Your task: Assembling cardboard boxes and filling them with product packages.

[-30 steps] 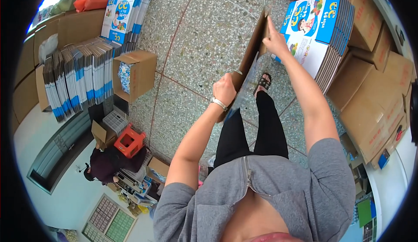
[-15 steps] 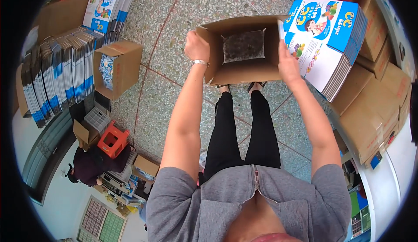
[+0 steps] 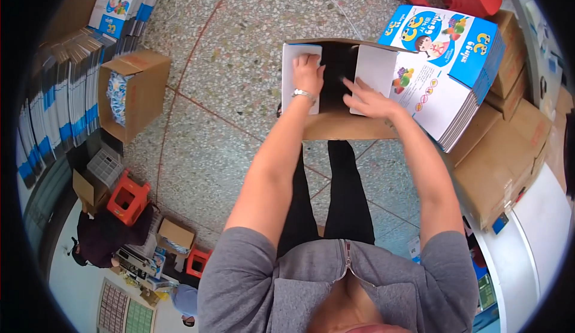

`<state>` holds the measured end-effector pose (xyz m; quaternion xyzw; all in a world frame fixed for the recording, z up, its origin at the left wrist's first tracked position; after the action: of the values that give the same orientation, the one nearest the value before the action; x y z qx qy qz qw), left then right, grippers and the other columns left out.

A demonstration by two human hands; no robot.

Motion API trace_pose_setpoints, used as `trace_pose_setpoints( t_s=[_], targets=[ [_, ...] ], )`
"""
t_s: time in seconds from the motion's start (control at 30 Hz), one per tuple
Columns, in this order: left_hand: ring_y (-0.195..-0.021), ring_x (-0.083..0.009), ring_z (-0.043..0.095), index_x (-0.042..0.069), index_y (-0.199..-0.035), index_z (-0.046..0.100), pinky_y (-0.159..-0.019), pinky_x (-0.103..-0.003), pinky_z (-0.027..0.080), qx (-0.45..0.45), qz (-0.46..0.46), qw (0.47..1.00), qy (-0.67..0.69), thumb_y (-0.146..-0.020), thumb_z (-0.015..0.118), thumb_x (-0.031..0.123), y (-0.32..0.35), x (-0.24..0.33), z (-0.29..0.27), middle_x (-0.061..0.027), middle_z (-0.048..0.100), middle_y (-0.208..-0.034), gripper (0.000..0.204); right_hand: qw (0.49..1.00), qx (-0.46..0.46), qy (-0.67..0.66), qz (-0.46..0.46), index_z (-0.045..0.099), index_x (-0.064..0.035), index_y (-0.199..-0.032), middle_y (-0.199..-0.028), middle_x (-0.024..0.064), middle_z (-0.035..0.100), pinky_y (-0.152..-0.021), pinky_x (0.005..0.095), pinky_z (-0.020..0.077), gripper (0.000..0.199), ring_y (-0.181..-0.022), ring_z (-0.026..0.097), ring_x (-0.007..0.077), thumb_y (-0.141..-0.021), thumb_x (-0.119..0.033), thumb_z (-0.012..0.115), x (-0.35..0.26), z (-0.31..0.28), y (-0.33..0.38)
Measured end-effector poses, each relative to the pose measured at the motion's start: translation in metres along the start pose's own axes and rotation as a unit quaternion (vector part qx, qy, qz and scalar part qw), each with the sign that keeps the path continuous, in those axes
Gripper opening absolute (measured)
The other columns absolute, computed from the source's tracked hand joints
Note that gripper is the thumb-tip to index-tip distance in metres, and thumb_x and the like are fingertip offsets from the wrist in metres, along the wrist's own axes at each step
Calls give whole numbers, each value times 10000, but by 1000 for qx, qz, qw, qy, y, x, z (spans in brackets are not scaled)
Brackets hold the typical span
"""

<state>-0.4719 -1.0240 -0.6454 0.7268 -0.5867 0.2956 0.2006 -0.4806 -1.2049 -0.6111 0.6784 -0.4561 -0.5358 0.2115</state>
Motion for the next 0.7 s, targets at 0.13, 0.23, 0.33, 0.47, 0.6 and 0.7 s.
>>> trace_pose_setpoints(
  t_s=[0.13, 0.23, 0.33, 0.47, 0.6, 0.7],
  targets=[
    [-978, -325, 522, 78, -1014, 618, -839, -411, 442, -34, 17, 999, 26, -737, 701, 80, -4, -3, 13, -117, 594, -1048, 289, 984, -83, 148, -59, 265, -286, -1478, -1509, 240, 216, -1070, 638, 199, 835, -1372, 242, 449, -789, -665, 544, 0, 9, 64],
    [-964, -321, 532, 69, -1022, 628, -849, -406, 446, -59, -9, 997, 43, -773, 679, 110, -3, -11, 15, -122, 598, -1043, 257, 958, -48, 254, -126, 421, -263, -1387, -1476, 213, 299, -1026, 619, 302, 676, -1304, 359, 435, -796, -523, 622, -16, 7, 72],
    [-954, -325, 556, 65, -1051, 635, -839, -402, 459, -123, -29, 990, 69, -832, 651, 188, -9, -20, 13, -137, 606, -1043, 253, 980, -115, 150, -59, 538, -227, -1265, -1413, 197, 381, -954, 557, 392, 491, -1210, 457, 402, -835, -455, 598, -2, 16, 69],
    [-940, -326, 607, 67, -1089, 636, -807, -409, 484, -304, -39, 946, 104, -891, 607, 302, -23, -25, 8, -154, 618, -1037, 309, 988, -29, 152, 9, 592, -199, -1164, -1341, 146, 448, -913, 490, 419, 365, -1172, 478, 350, -843, -371, 614, 11, 7, 43],
    [-974, -311, 617, 91, -1145, 604, -828, -404, 494, -285, -47, 954, 76, -867, 622, 237, -10, 26, -17, -144, 616, -1086, 315, 906, 322, 274, -16, 586, -204, -1162, -1249, 100, 486, -927, 453, 402, 421, -1174, 453, 314, -772, -309, 704, 28, -27, 18],
    [-1233, -365, 463, 83, -1264, 499, -994, -464, 399, -226, 155, 960, 57, -810, 673, 236, 49, 92, -57, -123, 526, -1287, 510, 907, 340, 249, 4, 583, -187, -1164, -1219, 92, 489, -939, 449, 393, 447, -1171, 444, 313, -752, -282, 726, 23, -39, 10]
  ],
)
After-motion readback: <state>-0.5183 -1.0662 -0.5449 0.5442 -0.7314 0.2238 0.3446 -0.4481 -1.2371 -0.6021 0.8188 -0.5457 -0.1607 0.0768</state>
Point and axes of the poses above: each hand's wrist, its own y-axis away from the middle knuckle, its own z-axis out of the palm, x = y × z, the point moved 7 cm from there along -y, towards the middle knuckle
